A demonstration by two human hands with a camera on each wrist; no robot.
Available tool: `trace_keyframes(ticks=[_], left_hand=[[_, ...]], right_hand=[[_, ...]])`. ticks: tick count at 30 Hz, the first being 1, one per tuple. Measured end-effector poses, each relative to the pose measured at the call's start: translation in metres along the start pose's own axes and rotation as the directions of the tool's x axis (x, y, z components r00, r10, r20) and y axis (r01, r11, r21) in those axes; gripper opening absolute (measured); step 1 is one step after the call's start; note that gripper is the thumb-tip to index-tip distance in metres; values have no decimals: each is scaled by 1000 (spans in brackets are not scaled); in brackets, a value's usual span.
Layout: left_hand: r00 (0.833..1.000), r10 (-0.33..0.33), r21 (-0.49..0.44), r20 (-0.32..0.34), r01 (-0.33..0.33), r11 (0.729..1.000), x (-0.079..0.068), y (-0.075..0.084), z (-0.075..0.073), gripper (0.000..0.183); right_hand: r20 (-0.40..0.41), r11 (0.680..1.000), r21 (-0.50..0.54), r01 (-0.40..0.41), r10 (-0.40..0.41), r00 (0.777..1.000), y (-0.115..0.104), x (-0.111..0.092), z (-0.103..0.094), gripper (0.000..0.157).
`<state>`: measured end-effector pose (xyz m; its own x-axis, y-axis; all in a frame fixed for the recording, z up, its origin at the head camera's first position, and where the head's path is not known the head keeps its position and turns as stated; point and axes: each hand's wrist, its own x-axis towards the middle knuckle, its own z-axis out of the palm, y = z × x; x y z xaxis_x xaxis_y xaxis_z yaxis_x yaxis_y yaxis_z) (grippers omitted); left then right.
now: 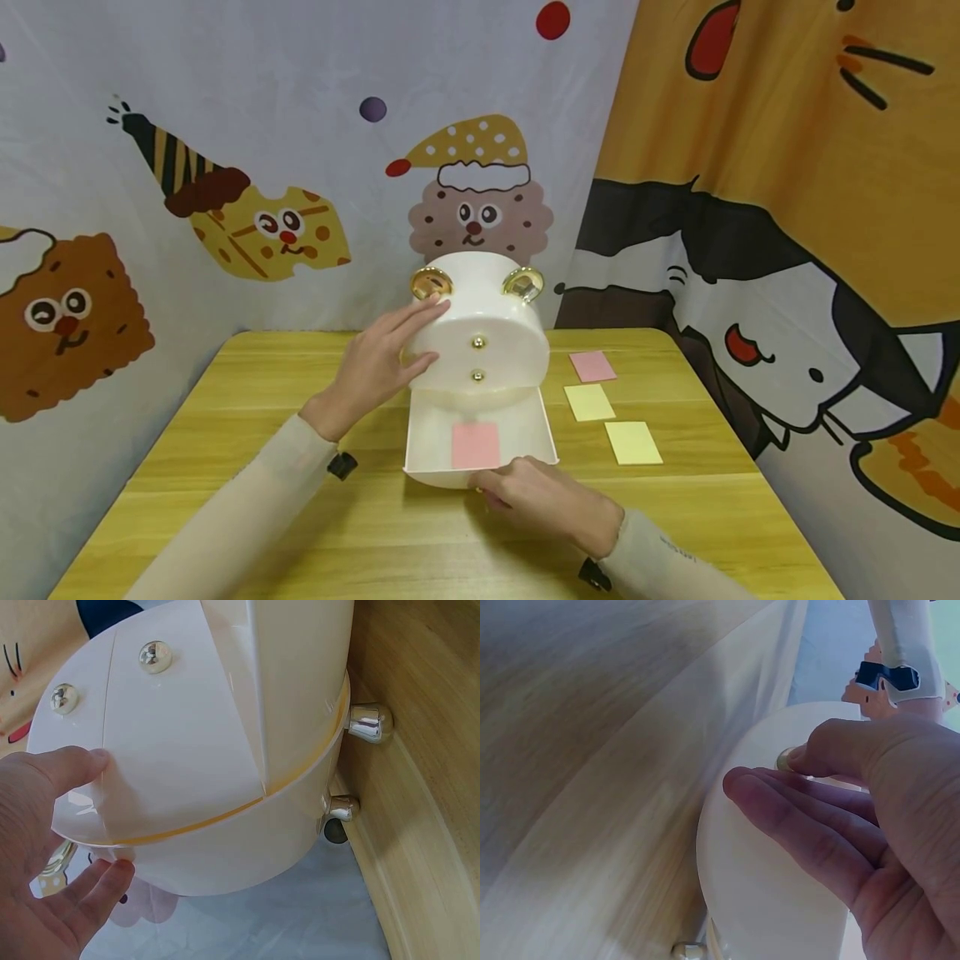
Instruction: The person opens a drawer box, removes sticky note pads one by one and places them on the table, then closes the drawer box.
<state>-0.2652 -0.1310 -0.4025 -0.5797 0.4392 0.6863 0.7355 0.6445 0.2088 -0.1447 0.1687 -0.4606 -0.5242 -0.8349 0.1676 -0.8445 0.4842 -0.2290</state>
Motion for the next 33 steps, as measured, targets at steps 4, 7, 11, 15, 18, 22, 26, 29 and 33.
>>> trace_keyframes(ticks=[4,7,11,15,18,22,26,29,33], left_hand=[[1000,-13,0,15,13,1000,0,1,-1,85],[1000,-17,-1,17,17,1000,0,1,-1,85],[1000,-15,1,14,15,1000,0,2,-2,85],[1000,-19,0,15,19,1000,0,2,-2,85],[1000,-22,-2,21,22,1000,0,2,-2,85],[1000,-20,-4,23,20,1000,0,2,-2,84],[1000,-14,-4,14,14,1000,1,4,-3,86],[1000,-14,-1,10,14,1000,1,5,-4,87],[1000,-20,-6,15,20,1000,1,5,-5,86]], right_hand=[[3,1000,-8,7,-7,1000,0,-1,1,19],[10,1000,-18,14,-14,1000,-1,-2,1,20],[6,999,-40,28,-27,1000,-2,-3,1,21],[0,997,-56,48,-48,999,-3,-3,-2,21],[7,997,-53,54,-53,999,-4,-3,-4,20],[23,998,-48,48,-47,999,-4,-4,-7,22],[32,997,-60,41,-39,999,-5,-4,-8,26],[33,996,-72,44,-42,999,-5,-4,-10,27],[32,996,-68,53,-51,998,-5,-3,-14,26]])
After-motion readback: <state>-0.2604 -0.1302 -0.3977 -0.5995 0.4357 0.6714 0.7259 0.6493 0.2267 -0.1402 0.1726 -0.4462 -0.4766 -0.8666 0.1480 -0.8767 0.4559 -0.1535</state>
